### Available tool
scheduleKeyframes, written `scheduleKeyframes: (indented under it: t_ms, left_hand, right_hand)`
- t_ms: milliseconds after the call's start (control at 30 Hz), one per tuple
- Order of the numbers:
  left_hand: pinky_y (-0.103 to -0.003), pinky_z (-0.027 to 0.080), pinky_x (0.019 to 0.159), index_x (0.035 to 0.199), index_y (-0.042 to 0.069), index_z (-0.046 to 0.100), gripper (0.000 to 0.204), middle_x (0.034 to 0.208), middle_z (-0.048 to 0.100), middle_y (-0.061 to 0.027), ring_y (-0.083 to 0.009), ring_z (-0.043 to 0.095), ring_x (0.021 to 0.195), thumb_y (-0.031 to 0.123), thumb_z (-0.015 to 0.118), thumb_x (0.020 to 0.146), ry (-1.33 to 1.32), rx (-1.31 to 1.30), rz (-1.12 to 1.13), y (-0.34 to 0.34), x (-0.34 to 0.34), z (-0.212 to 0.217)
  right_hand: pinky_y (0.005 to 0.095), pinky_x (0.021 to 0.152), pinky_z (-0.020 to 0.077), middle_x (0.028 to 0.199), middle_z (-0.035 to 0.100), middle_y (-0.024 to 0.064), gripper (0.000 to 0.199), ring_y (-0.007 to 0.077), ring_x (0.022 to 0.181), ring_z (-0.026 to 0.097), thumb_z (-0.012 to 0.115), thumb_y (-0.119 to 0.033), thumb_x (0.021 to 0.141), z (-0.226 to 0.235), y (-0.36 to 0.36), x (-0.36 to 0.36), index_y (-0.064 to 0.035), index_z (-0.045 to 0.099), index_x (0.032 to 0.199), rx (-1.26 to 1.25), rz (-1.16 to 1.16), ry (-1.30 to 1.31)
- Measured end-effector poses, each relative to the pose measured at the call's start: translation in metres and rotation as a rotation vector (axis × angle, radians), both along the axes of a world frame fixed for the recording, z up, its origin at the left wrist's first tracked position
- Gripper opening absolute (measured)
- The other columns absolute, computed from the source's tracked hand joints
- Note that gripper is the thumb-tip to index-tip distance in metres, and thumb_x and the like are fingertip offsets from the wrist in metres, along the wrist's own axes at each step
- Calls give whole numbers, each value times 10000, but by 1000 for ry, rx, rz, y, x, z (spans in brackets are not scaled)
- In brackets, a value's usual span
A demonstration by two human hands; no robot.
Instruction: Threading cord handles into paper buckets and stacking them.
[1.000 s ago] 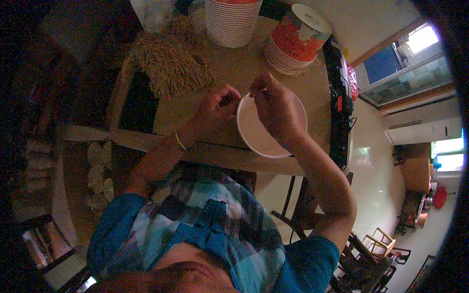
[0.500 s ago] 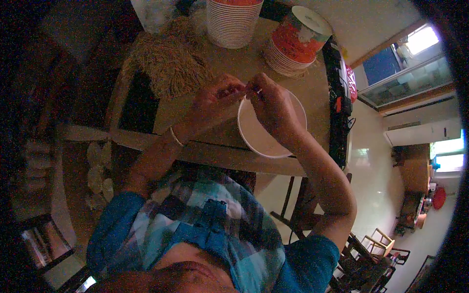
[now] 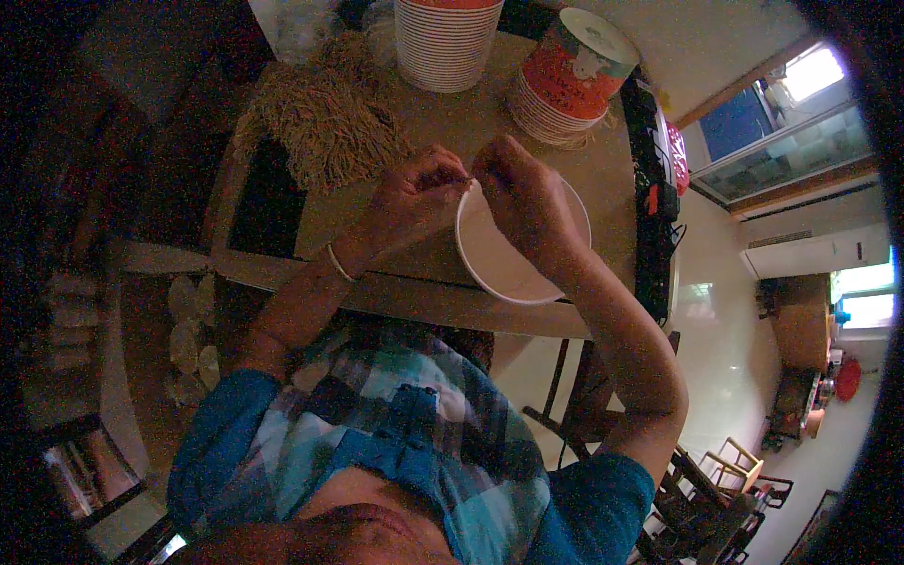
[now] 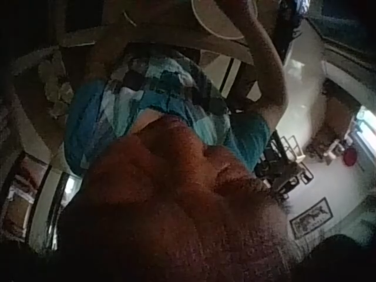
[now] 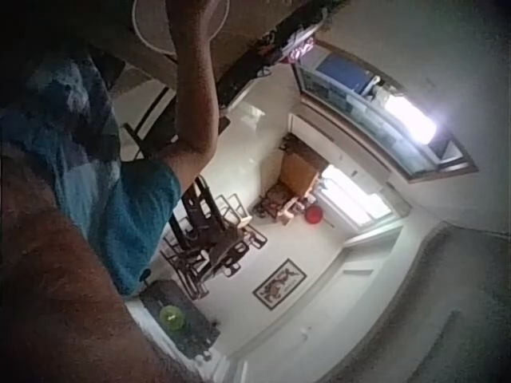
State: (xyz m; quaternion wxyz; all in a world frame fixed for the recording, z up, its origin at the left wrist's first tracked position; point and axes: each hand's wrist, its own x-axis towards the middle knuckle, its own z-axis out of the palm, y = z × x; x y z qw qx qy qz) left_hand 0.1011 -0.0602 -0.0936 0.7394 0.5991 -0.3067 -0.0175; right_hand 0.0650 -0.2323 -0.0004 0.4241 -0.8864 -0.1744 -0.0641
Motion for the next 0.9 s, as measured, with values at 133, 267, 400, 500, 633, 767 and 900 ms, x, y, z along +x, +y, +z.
scheduleKeyframes:
  t_ms: [133, 267, 400, 500, 633, 767, 900]
  left_hand:
    - [-244, 491, 756, 940, 33, 597, 125, 875, 598, -6, -84, 580, 829, 67, 663, 839, 96, 8, 4, -1, -1, -2]
    - [-281, 503, 711, 913, 46, 584, 118, 864, 609, -41, -133, 606, 791, 53, 664, 826, -47, 176, 133, 1, -6, 6]
    - [-334, 501, 665, 887, 54, 570, 128, 844, 595, -88, -226, 612, 760, 28, 658, 798, -438, 327, 352, 0, -7, 6]
    - [-376, 488, 637, 873, 59, 558, 153, 825, 572, -111, -294, 594, 758, 5, 654, 768, -533, 285, 393, -2, -7, 9]
    - [-365, 491, 638, 886, 54, 544, 175, 852, 573, -107, -286, 595, 769, 2, 661, 767, -618, 311, 430, -1, -8, 7]
    - [-331, 505, 671, 941, 52, 559, 177, 905, 580, -94, -241, 604, 774, 28, 660, 797, -396, 274, 337, -1, -10, 11]
    - [-299, 506, 712, 967, 42, 592, 149, 951, 579, -81, -189, 597, 809, 53, 643, 827, -137, 147, 202, 3, -15, 19]
  right_hand:
    - [359, 660, 472, 807, 609, 162, 38, 313, 721, 598, 538, -54, 888, 3, 0, -3, -21, 527, 903, -6, 6, -4]
    - [377, 653, 477, 814, 621, 171, 42, 349, 745, 614, 536, -69, 890, 6, 2, -5, -35, 529, 914, -67, -21, 3]
    - [403, 640, 480, 804, 628, 179, 50, 388, 764, 620, 535, -83, 891, 5, 0, -5, -49, 532, 927, -70, -17, -31]
    - [423, 637, 480, 803, 630, 182, 64, 406, 780, 615, 533, -100, 894, 6, 0, -5, -56, 532, 939, -70, 0, -33]
    - [440, 636, 478, 809, 630, 186, 86, 414, 786, 610, 535, -130, 897, 10, -1, -7, -63, 532, 951, -119, -28, 17]
    - [457, 634, 475, 813, 634, 188, 107, 416, 795, 609, 542, -165, 900, 14, -2, -5, -81, 535, 966, -167, 23, 4]
    - [463, 634, 477, 798, 634, 188, 114, 417, 790, 609, 548, -176, 899, 13, 0, -1, -84, 541, 965, -218, 29, 47]
